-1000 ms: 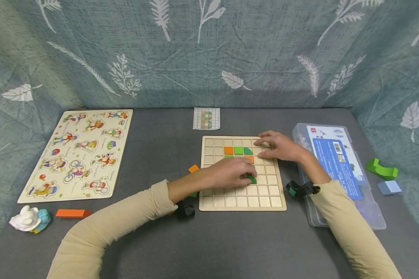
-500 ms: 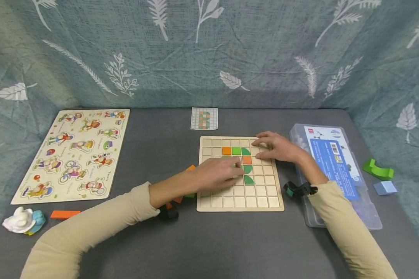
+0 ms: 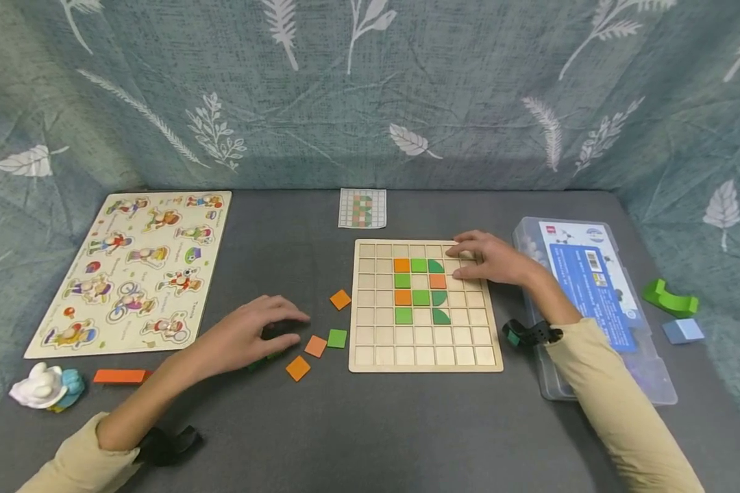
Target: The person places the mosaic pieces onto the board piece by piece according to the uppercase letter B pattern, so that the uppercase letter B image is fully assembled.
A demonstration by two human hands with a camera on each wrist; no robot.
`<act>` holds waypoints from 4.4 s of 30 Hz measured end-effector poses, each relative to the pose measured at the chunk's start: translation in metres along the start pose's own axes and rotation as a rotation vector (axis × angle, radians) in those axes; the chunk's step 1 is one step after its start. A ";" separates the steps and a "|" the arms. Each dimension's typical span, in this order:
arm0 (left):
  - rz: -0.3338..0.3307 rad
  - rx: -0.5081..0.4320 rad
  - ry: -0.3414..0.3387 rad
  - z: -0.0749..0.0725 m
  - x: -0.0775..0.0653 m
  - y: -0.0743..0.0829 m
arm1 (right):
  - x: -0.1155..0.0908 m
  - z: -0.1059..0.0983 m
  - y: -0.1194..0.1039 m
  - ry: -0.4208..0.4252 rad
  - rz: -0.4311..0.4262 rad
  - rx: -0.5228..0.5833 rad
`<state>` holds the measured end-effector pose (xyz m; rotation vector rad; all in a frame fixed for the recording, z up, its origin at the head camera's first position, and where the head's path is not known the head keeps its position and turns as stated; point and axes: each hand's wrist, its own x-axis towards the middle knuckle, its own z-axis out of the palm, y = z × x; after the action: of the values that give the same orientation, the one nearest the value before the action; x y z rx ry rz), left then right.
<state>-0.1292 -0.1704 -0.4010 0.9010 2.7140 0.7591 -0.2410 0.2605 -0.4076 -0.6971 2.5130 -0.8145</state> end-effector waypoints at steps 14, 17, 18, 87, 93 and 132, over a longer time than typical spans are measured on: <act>-0.006 0.009 0.154 0.034 -0.017 0.017 | 0.000 0.001 -0.001 0.007 -0.006 -0.010; -0.011 0.029 0.150 0.036 -0.014 0.021 | 0.000 0.001 -0.001 0.001 -0.007 -0.005; -0.013 0.037 0.148 0.036 -0.013 0.022 | 0.000 0.001 -0.001 -0.001 -0.007 -0.002; 0.368 0.262 -0.147 0.055 0.144 0.096 | 0.001 0.002 0.000 0.025 -0.033 -0.013; 0.341 0.250 -0.140 0.057 0.142 0.097 | 0.000 0.001 0.001 0.023 -0.022 0.002; 0.190 0.072 0.085 0.023 -0.046 0.005 | 0.000 0.001 -0.003 0.005 -0.009 0.012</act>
<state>-0.0828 -0.1848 -0.4169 1.1831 2.7736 0.7542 -0.2394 0.2582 -0.4069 -0.7040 2.5087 -0.8347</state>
